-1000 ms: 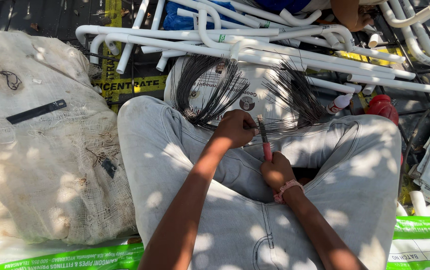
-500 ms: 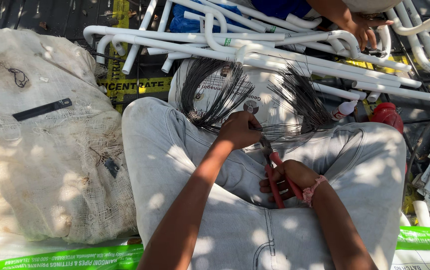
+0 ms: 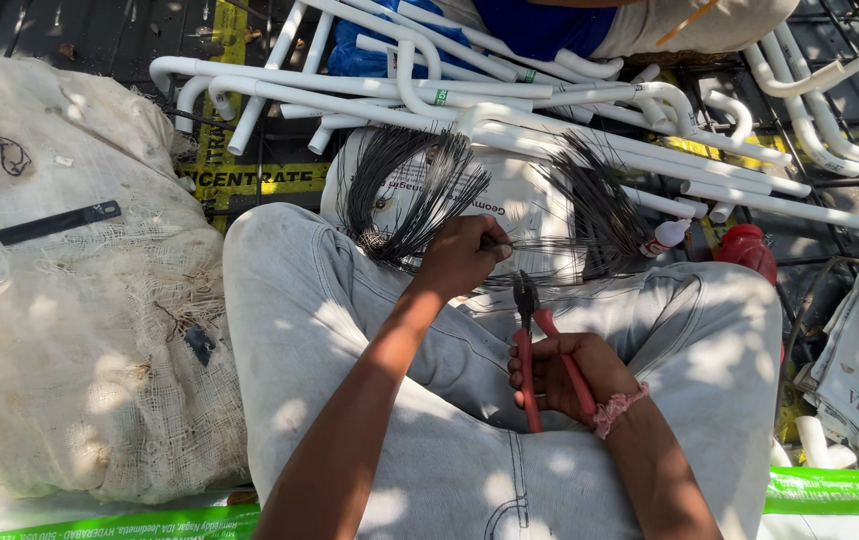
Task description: The person sits cross-legged on the ground and uses red-handled pliers to cut a bundle of thin black wires into shorter pieces. The person repeatedly positions the pliers and cuts the wires, accumulating a pile of cut wire segments on their lap.
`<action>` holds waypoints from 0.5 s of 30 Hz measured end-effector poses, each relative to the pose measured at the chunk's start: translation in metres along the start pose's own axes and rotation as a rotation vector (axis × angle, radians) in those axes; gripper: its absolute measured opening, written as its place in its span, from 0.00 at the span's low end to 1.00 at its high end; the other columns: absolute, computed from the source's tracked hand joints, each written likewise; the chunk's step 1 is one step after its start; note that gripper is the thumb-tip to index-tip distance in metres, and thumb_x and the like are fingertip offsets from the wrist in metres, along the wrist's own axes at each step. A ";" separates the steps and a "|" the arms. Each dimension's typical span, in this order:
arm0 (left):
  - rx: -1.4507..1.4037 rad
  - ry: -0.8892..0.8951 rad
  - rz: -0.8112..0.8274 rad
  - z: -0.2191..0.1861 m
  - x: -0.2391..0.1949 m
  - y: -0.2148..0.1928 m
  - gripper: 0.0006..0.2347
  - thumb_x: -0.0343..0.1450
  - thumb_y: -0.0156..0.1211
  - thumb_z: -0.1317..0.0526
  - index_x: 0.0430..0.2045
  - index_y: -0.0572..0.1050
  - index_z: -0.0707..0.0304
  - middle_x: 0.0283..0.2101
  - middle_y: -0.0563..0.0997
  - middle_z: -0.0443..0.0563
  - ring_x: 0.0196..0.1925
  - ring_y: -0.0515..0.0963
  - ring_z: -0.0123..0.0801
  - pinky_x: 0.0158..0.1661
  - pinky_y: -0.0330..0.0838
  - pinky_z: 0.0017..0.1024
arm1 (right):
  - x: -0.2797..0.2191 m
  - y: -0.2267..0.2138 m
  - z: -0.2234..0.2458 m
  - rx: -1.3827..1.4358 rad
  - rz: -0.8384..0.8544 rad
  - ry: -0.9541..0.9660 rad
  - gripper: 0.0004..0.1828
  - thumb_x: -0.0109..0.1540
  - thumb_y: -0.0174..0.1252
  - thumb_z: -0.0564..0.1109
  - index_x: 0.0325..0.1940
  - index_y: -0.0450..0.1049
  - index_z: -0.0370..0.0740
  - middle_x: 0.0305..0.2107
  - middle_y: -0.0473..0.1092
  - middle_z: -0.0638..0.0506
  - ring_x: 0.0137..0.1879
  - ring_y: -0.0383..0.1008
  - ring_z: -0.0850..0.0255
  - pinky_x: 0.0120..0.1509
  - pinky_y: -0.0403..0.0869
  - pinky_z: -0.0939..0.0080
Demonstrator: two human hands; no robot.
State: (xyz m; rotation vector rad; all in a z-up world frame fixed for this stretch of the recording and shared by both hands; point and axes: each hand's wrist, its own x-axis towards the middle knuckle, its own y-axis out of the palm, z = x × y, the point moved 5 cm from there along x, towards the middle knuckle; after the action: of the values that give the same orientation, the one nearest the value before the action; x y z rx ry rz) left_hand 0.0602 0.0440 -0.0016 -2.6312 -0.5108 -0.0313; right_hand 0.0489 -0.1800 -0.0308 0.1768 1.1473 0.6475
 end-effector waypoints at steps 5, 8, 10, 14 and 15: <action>-0.011 0.094 -0.130 -0.015 0.005 -0.003 0.05 0.67 0.67 0.62 0.29 0.80 0.64 0.33 0.83 0.52 0.37 0.81 0.42 0.40 0.75 0.37 | -0.010 0.001 -0.010 0.221 -0.117 -0.117 0.08 0.62 0.49 0.40 0.44 0.69 0.36 0.36 0.72 0.45 0.43 0.76 0.49 0.45 0.77 0.40; -0.082 0.148 -0.165 -0.018 0.007 -0.008 0.04 0.68 0.66 0.63 0.28 0.79 0.64 0.32 0.83 0.51 0.37 0.83 0.41 0.41 0.76 0.36 | -0.015 0.009 -0.018 0.314 -0.174 -0.129 0.12 0.63 0.45 0.40 0.45 0.67 0.29 0.40 0.72 0.37 0.50 0.76 0.44 0.53 0.77 0.38; -0.081 0.222 -0.258 -0.024 0.011 -0.012 0.04 0.68 0.66 0.65 0.28 0.78 0.66 0.32 0.82 0.53 0.37 0.81 0.44 0.40 0.75 0.39 | -0.019 0.015 -0.012 0.361 -0.205 -0.158 0.14 0.64 0.42 0.41 0.47 0.66 0.26 0.44 0.72 0.32 0.54 0.76 0.41 0.57 0.76 0.38; -0.088 0.310 -0.327 -0.025 0.014 -0.016 0.03 0.67 0.64 0.70 0.28 0.76 0.69 0.31 0.80 0.56 0.35 0.80 0.46 0.38 0.73 0.41 | -0.026 0.029 0.007 0.060 -0.126 -0.098 0.18 0.64 0.42 0.43 0.51 0.65 0.27 0.48 0.73 0.29 0.56 0.75 0.42 0.59 0.76 0.40; -0.097 0.310 -0.338 -0.020 0.013 -0.017 0.02 0.67 0.64 0.71 0.28 0.76 0.69 0.31 0.80 0.57 0.34 0.80 0.46 0.37 0.73 0.41 | -0.027 0.030 0.009 -0.125 -0.065 -0.047 0.20 0.63 0.42 0.44 0.52 0.66 0.27 0.49 0.74 0.29 0.56 0.76 0.43 0.58 0.76 0.42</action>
State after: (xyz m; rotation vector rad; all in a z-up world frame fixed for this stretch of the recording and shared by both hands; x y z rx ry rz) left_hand 0.0674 0.0537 0.0248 -2.5336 -0.8507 -0.5718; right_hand 0.0385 -0.1695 0.0081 0.0483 1.0598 0.6522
